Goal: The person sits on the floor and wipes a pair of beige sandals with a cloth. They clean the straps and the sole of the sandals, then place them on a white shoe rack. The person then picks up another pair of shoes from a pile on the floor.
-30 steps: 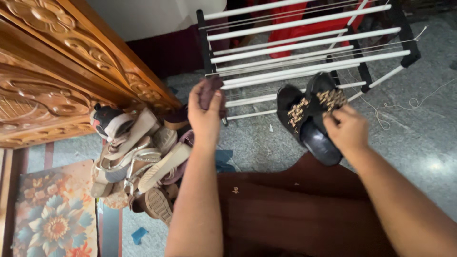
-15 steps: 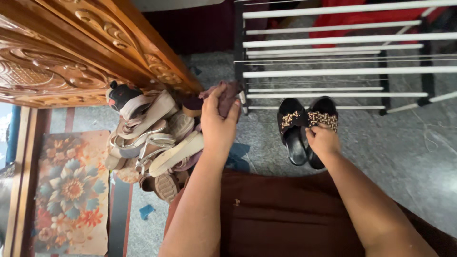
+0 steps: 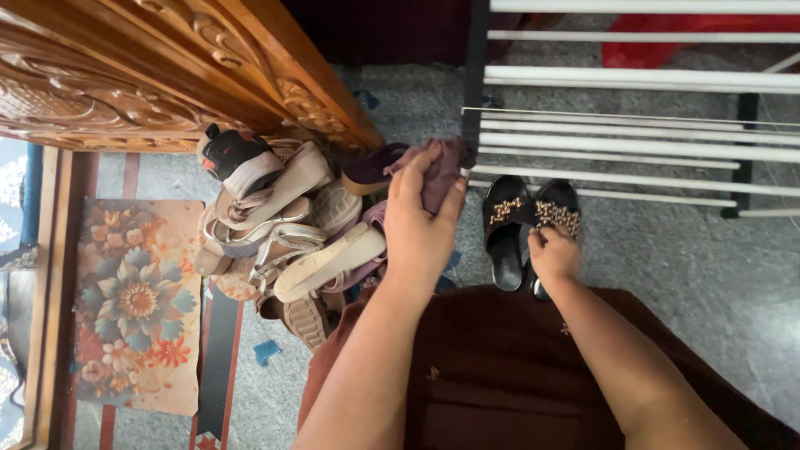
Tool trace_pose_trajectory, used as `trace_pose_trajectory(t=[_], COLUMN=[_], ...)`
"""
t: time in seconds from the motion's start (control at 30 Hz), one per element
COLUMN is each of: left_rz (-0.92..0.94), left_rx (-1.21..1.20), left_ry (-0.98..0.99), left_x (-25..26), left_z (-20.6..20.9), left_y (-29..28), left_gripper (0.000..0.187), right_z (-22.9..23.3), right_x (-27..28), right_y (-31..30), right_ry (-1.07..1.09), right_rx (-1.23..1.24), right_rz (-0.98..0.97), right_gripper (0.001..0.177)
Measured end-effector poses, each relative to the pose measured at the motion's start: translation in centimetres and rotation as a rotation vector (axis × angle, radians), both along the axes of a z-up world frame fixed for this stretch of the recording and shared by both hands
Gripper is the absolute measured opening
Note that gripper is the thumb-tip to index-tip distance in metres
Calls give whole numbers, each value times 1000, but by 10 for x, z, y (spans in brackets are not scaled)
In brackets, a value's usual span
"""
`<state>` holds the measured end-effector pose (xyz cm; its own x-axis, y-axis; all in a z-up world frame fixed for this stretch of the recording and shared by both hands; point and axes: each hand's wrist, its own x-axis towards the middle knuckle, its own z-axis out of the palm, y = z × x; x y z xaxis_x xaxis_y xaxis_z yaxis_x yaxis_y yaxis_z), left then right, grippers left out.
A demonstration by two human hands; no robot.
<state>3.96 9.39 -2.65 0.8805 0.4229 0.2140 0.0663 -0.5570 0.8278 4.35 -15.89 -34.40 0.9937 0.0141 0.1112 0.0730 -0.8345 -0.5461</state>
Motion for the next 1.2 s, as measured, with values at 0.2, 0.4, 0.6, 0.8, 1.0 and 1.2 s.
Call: trace_pose_trajectory(t=[0.2, 0.4, 0.6, 0.8, 1.0, 1.2], left_rz=[-34, -45, -50, -67, -73, -82], left_rx=[-34, -54, -46, -98, -102, -96], left_ry=[58, 93, 96, 121, 181, 208], left_x=[-15, -17, -13, -11, -10, -8], left_z=[6, 6, 4, 3, -4, -11], left_y=[-2, -4, 3, -1, -5, -9], left_gripper=[45, 45, 45, 46, 46, 46], right_z=[-9, -34, -55, -45, -42, -35], right_x=[60, 117, 153, 188, 203, 206], right_y=[23, 54, 71, 84, 88, 88], right_ry=[-71, -234, -234, 211, -364, -362], right_rx=[20, 60, -24, 32, -83, -322], right_rz=[-26, -46, -17, -121, 61, 164], right_gripper=[26, 24, 22, 31, 20, 24])
